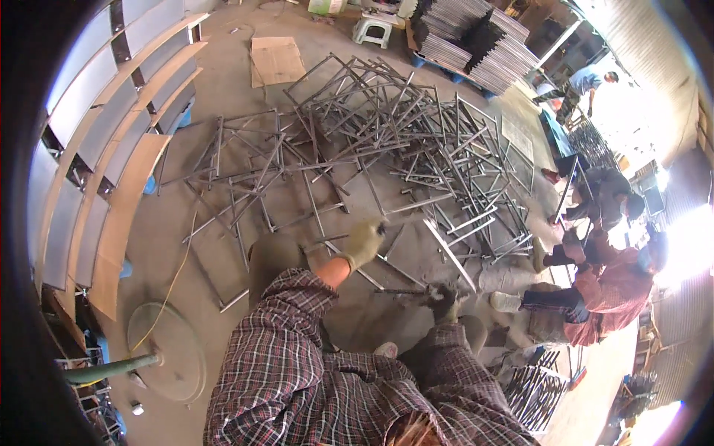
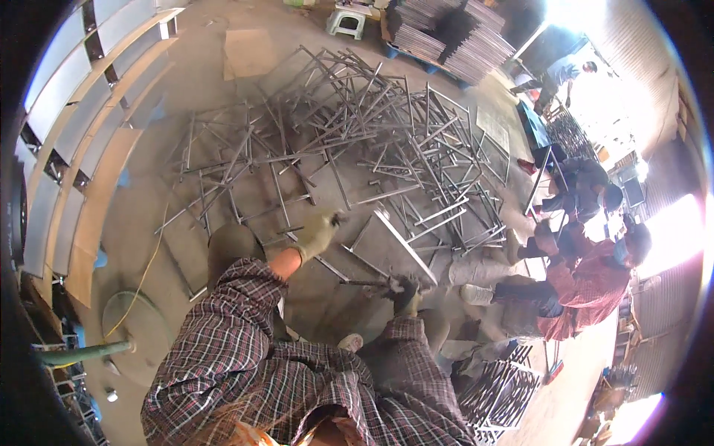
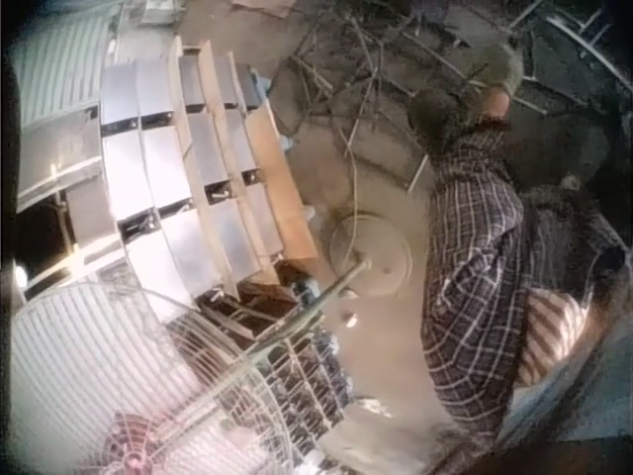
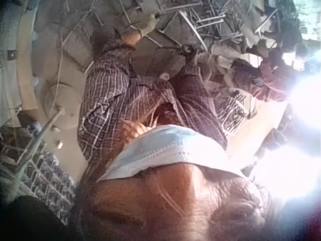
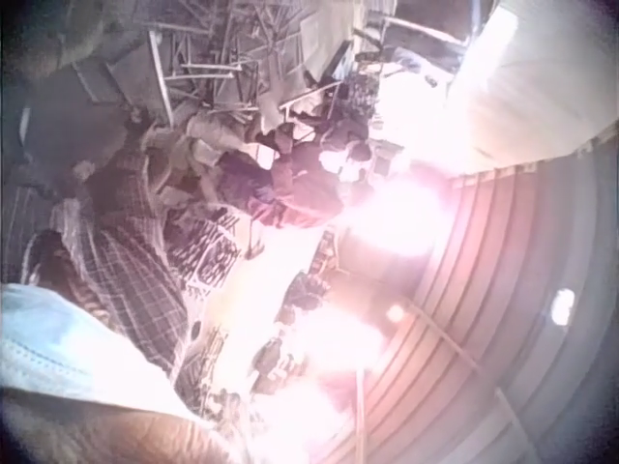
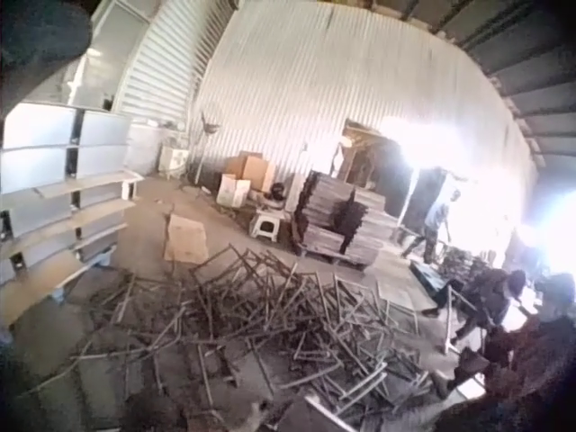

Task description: The recorder is cleaning and polishing metal furniture frames using steel wool and a cloth.

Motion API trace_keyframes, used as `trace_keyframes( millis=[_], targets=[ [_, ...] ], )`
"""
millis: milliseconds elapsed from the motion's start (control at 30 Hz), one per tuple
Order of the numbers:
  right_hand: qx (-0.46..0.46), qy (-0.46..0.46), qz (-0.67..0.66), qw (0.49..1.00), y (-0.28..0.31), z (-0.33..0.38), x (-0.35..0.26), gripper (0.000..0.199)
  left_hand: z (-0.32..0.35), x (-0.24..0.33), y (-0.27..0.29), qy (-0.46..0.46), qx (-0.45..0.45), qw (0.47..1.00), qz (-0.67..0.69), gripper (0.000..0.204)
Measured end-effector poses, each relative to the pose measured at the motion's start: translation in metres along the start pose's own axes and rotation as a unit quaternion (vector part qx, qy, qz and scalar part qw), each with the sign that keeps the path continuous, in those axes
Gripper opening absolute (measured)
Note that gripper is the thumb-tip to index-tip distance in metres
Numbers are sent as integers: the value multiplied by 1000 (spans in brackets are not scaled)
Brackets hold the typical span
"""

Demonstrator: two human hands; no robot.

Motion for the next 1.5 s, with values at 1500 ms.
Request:
trace_keyframes(
  millis=[1500],
  targets=[
    [296,-271,-380,833,64,-14,29,36,0,54,59,-20,137,989,41,16]
  ],
)
Point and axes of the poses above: each hand's wrist, its own z-axis away from the middle knuckle, its own y-axis out of the back of the hand, x = y × z, the point moved 10 cm from there along -z, towards the middle knuckle, and after that the axes turned 11 degrees about y, right-handed, at the moved point
